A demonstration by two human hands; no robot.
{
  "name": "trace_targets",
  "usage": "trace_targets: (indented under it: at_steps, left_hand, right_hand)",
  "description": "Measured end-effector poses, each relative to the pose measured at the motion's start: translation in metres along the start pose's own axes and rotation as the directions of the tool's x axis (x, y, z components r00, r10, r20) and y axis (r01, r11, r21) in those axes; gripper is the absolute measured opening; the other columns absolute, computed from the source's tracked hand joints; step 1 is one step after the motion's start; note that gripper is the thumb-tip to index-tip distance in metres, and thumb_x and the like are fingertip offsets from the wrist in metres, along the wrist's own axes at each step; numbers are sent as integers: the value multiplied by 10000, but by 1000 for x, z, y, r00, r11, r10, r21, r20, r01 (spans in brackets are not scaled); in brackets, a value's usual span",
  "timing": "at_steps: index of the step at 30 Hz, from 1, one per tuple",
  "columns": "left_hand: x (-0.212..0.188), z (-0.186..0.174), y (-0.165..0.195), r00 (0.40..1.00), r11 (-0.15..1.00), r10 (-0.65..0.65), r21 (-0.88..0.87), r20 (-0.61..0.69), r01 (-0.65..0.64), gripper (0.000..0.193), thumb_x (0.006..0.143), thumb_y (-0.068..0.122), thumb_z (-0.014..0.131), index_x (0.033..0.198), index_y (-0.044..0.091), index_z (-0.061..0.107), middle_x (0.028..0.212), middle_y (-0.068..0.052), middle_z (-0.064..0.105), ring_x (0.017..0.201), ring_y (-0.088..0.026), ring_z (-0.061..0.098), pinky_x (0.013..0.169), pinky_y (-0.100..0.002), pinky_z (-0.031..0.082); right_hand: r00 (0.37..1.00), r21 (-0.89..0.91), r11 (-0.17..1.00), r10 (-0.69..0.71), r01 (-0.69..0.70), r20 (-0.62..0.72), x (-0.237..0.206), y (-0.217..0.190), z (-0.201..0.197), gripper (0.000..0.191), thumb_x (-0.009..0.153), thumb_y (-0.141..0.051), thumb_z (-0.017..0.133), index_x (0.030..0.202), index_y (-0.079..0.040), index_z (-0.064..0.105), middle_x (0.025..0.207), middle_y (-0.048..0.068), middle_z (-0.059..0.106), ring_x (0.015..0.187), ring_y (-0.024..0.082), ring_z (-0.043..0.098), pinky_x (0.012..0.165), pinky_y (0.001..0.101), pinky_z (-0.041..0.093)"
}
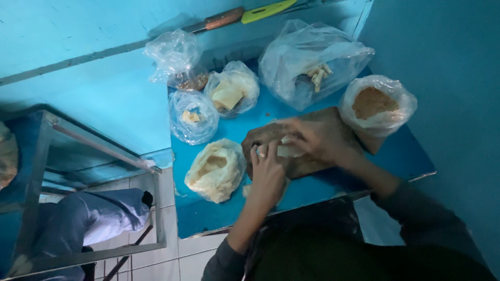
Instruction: The person sits at a blue table and wraps small square dough wrappers one at a time. They place filling from a plastic bag onto a wrapper on a wooden cutting board, fold the wrapper over the filling by hand, and put the folded piece into a plastic bag with other finished pieces.
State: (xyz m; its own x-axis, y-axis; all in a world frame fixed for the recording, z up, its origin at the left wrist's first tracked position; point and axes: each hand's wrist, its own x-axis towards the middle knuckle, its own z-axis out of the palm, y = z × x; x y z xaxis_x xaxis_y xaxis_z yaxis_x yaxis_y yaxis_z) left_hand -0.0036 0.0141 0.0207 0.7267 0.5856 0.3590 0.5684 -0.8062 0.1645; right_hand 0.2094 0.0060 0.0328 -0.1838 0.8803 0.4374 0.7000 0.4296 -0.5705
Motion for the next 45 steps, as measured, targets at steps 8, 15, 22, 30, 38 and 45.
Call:
trace_targets:
  at_steps: [8,15,22,30,38,45]
  left_hand:
    - [-7,-3,2,988,991,12,-133,-155,-33,393,785,44,639,1143,143,769,1325,-192,496,1254,-416,433,1124,-633,266]
    - [-4,-1,3,983,980,5,-196,-184,-42,420,699,37,663,1097,121,765,1316,-181,526,1245,-401,459,1134,-611,295]
    - [-3,-16,2,992,933,-82,-357,-91,44,463,582,7,733,1035,93,773,1274,-155,555,1177,-411,473,1036,-508,384]
    - [-14,-50,9,885,277,-424,-902,194,330,368,889,120,662,1253,176,654,1156,-46,645,999,-270,677,934,-348,556]
    - [-33,-49,10,940,902,-207,-424,-272,76,153,792,57,769,942,59,742,1161,-114,641,1095,-356,565,925,-460,464]
    - [-33,-35,14,937,933,-208,-345,-282,103,112,797,98,789,880,63,723,1149,-109,624,1121,-361,545,973,-491,441]
  right_hand:
    - [897,295,856,441,-425,14,6,-10,-9,529,911,-175,766,1393,-117,556,979,84,794,856,152,734,745,314,565]
    - [821,791,362,494,-493,286,-2,-15,-48,661,836,-36,751,1446,-53,497,1046,140,755,920,183,723,823,308,557]
    - [794,772,289,444,-566,416,-13,-26,-50,664,832,-10,752,1448,-43,508,1017,123,736,931,168,720,833,306,566]
    - [858,608,606,379,-512,345,-28,-45,-29,614,844,-44,770,1404,-81,520,1028,91,784,955,140,703,852,315,545]
    - [881,304,836,377,-457,287,-33,-60,-13,524,880,-151,747,1363,-124,548,965,68,796,921,162,777,830,337,602]
    - [950,61,957,273,-284,149,-36,-66,-3,404,905,-124,697,1303,-120,624,1071,93,762,969,225,772,832,362,589]
